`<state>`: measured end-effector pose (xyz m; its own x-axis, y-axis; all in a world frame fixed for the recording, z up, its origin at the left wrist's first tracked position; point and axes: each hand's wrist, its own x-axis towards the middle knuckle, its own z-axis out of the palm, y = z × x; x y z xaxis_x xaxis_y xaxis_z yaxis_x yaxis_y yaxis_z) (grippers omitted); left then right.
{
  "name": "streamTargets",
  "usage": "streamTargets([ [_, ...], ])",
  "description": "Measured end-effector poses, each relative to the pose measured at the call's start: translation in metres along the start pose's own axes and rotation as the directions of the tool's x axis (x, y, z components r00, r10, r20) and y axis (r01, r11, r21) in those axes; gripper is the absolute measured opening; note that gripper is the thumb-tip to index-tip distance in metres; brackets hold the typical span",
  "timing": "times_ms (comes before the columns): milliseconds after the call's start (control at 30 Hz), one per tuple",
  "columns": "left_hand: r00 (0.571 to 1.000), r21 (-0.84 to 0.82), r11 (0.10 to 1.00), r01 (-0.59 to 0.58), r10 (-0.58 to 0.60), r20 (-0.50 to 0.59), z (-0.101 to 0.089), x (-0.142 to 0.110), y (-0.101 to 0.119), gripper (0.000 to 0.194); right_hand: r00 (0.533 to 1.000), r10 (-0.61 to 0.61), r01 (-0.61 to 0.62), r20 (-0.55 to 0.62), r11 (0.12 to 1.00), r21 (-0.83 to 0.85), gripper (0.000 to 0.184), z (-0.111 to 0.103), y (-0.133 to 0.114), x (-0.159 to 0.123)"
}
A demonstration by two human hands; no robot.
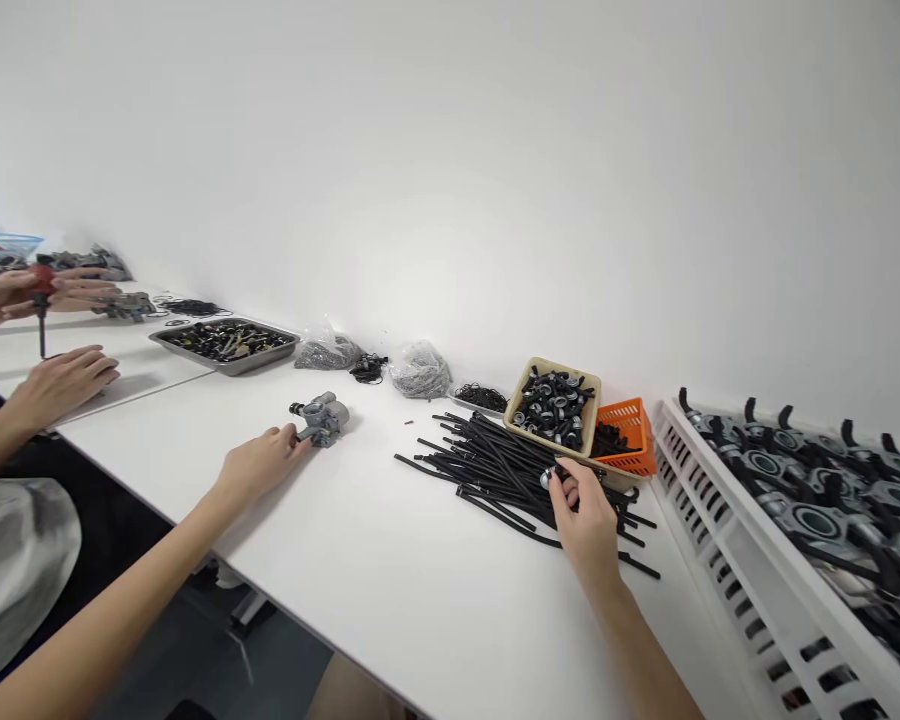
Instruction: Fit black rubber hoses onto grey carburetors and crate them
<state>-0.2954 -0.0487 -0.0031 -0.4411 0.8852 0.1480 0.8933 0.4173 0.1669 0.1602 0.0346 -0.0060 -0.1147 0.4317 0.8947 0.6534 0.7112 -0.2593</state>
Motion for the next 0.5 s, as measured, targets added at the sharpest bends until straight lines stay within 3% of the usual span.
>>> streamTargets([
  [133,0.982,0.104,0.98,-0.171,0.178,-0.065,0.004,0.001,0.016,0.047,1.0,-0.002,0.002,-0.029,1.0,-0.019,0.02,-0.003,0.005,0.001],
  [233,0.964,0.139,0.967,-0.213,0.232,-0.134,-0.004,-0.016,0.041,0.047,0.999,-0.012,0.011,-0.037,1.0,-0.02,0.019,-0.003,0.009,0.0],
  [300,0.924,0.131,0.933,-0.336,0.353,-0.147,-0.015,-0.034,0.067,0.048,0.999,-0.024,0.024,-0.034,1.0,-0.014,0.019,-0.003,0.009,0.0],
  [367,0.837,0.092,0.85,-0.518,0.526,-0.148,-0.025,-0.055,0.101,0.048,0.999,-0.026,0.026,-0.031,1.0,-0.009,0.02,-0.003,0.008,0.001],
  [500,0.563,0.007,0.583,-0.812,0.787,-0.251,-0.025,-0.086,0.181,0.04,0.999,0.02,-0.02,-0.037,1.0,0.003,0.019,-0.005,0.006,0.001],
])
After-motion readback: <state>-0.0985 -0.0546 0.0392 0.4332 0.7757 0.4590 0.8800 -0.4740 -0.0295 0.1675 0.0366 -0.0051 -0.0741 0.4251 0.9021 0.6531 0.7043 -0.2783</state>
